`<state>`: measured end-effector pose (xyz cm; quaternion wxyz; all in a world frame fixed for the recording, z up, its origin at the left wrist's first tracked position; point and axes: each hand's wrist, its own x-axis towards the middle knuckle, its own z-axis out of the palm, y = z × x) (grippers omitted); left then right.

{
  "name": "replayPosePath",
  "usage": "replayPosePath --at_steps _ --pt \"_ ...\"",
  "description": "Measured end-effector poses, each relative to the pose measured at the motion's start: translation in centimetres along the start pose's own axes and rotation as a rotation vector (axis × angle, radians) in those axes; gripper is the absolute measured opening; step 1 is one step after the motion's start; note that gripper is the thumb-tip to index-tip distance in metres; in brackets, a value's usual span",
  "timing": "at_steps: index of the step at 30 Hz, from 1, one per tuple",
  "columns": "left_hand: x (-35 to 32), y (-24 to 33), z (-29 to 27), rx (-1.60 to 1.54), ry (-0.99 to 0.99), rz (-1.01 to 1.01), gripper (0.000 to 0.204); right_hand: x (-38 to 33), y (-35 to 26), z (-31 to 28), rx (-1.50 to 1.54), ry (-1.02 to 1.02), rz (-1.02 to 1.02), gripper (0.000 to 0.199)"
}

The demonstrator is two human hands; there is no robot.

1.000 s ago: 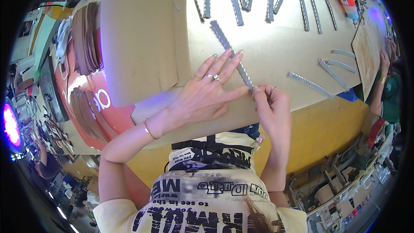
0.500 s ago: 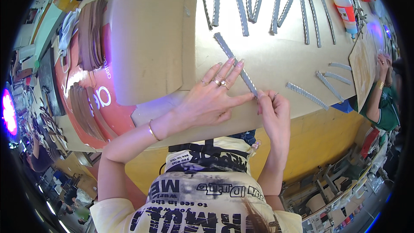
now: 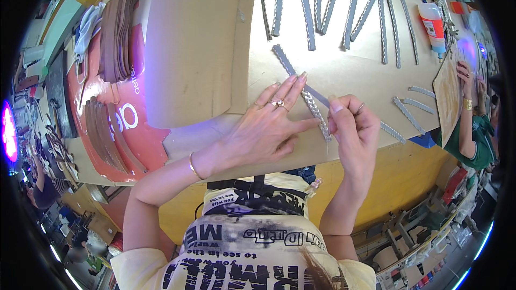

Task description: The person assembles braided straps by applying glue to their ends and attaching them to a cardboard form. They repeatedly pick up braided pieces, apply adhesive, and press them onto the form under a UV lamp, while coworkers work nearby.

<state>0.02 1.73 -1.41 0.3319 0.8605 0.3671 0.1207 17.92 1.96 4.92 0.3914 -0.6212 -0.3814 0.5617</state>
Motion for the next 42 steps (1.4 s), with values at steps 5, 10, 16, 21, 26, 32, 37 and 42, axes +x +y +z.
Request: replayPosePath --at_steps 5,10,16,21,26,32,37,42 --pt "-0.6 0.1 -0.5 -0.157 0.101 0.016 0.049 0.0 0.5 -1.1 -0.127 -0.036 0.120 0.020" --pt "0.1 -0.6 0.3 0.102 0.233 -0.111 0.044 -0.4 1.5 -1.8 -0.201 0.006 0.131 0.024" --pt "0.5 -0.9 0.0 0.150 0.302 -0.126 0.043 -0.8 2.0 -1.7 -0.148 0.062 0.136 0.028" --pt "1.4 -0.7 -0.3 0.082 0.261 -0.141 0.043 -1.8 2.6 -2.4 -0.208 0.045 0.131 0.030" --pt "1.4 -0.6 -0.1 0.018 0.265 -0.195 0.045 -2.3 4.0 -2.8 -0.292 0.103 0.161 0.027" --pt "1.4 -1.0 0.4 0.102 0.273 -0.189 0.048 -2.6 5.0 -2.2 -0.350 0.140 0.123 0.027" --pt "1.3 -1.1 0.5 0.128 0.264 -0.190 0.050 -2.4 5.2 -2.3 -0.446 0.140 0.129 0.026" --pt "1.5 -1.2 0.6 0.172 0.270 -0.177 0.045 -2.3 5.2 -2.3 -0.518 0.130 0.152 0.026"
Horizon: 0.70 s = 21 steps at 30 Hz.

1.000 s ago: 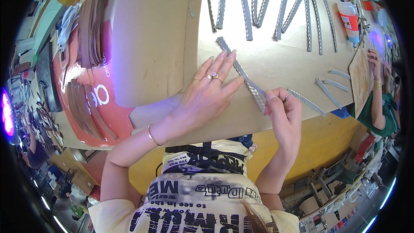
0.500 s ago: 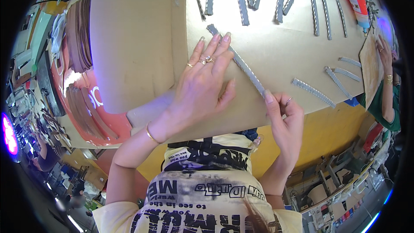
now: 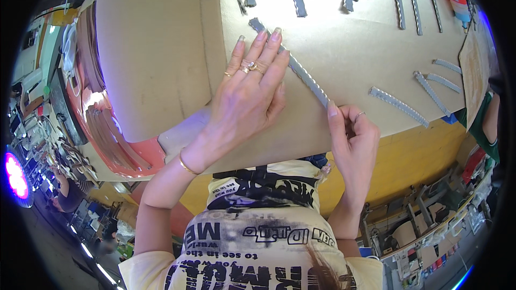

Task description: The person assembles braided straps by applying glue to their ends and attaching them to a cardboard form. They repeatedly pick up braided pieces, apply adhesive, and press them onto the form under a UV lamp, while coworkers work nearby.

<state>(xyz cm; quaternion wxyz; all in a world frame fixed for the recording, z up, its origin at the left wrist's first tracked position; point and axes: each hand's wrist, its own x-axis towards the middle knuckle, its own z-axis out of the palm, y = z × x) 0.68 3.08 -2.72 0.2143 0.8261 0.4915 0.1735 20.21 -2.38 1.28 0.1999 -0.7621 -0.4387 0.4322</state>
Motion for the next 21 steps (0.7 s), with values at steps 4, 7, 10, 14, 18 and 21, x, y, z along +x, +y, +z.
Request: replayPosePath --at_steps 4,7,10,14,18,21 --pt "0.0 0.0 0.0 0.020 0.000 -0.009 0.038 0.1 -0.2 0.2 -0.024 0.011 -0.007 0.026" --pt "0.1 0.2 0.3 0.066 0.039 -0.014 0.033 0.1 -0.3 0.2 -0.028 0.018 -0.011 0.026" --pt "0.4 0.7 1.2 0.116 0.121 -0.044 0.029 0.1 -0.3 0.3 -0.033 0.030 -0.029 0.026" --pt "0.8 1.4 2.3 0.127 0.224 -0.107 0.028 0.1 -0.4 0.3 -0.062 0.029 -0.024 0.027" --pt "0.9 1.8 2.6 0.095 0.246 -0.145 0.027 0.2 -0.4 0.2 -0.062 0.027 -0.026 0.027" --pt "1.0 1.9 2.5 0.067 0.245 -0.150 0.029 0.2 -0.4 0.3 -0.064 0.030 -0.022 0.026"
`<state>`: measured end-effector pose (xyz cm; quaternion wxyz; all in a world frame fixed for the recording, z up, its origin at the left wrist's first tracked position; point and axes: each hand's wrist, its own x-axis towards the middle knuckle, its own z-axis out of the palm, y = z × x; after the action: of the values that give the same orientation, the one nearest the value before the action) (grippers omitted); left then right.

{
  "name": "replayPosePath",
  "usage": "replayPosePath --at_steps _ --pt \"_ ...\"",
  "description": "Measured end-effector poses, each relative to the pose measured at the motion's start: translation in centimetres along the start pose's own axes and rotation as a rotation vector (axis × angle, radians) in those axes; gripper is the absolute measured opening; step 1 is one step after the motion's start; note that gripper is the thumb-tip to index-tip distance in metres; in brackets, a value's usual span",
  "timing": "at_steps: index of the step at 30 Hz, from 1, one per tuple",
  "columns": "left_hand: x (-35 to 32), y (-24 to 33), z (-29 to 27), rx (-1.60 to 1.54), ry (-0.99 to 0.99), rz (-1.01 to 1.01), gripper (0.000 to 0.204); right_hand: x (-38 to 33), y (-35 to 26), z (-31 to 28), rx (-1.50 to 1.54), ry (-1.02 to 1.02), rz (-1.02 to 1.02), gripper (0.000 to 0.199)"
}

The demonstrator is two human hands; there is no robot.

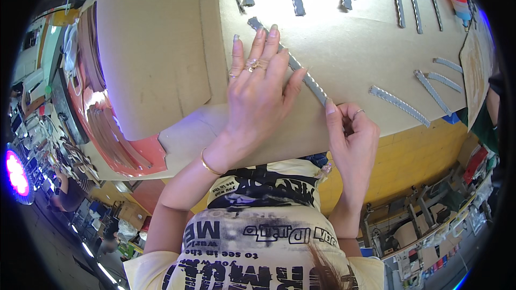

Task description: The person assembles braided straps by applying glue to their ends and attaching them to a cardboard form. They repeatedly pick up braided pieces, apply adhesive, and press them onto the form under a UV lamp, while coworkers work nearby.

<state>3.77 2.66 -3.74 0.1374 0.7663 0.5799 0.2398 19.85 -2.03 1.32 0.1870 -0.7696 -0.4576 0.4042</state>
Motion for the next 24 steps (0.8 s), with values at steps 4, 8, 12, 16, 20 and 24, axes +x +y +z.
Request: replayPosePath --at_steps 4,8,12,16,20,24 --pt "0.08 0.07 -0.04 0.001 0.002 0.009 0.034 0.07 0.02 0.31 0.027 0.049 -0.011 0.028" --pt "-0.07 0.33 -0.24 -0.004 -0.044 -0.005 0.040 0.07 -0.05 0.39 0.052 0.060 0.007 0.029" --pt "-0.13 0.46 -0.25 -0.003 -0.052 -0.011 0.050 0.15 -0.13 0.33 0.032 0.065 -0.004 0.028" --pt "-0.41 0.68 -0.15 -0.018 -0.068 -0.030 0.057 0.21 -0.11 0.40 0.038 0.068 0.003 0.027" --pt "-0.58 0.63 0.13 -0.034 -0.048 -0.026 0.060 0.13 0.19 0.43 0.055 0.059 0.018 0.027" --pt "-0.70 0.59 0.31 -0.015 -0.039 -0.020 0.059 0.19 0.68 0.45 0.206 0.045 0.051 0.026"
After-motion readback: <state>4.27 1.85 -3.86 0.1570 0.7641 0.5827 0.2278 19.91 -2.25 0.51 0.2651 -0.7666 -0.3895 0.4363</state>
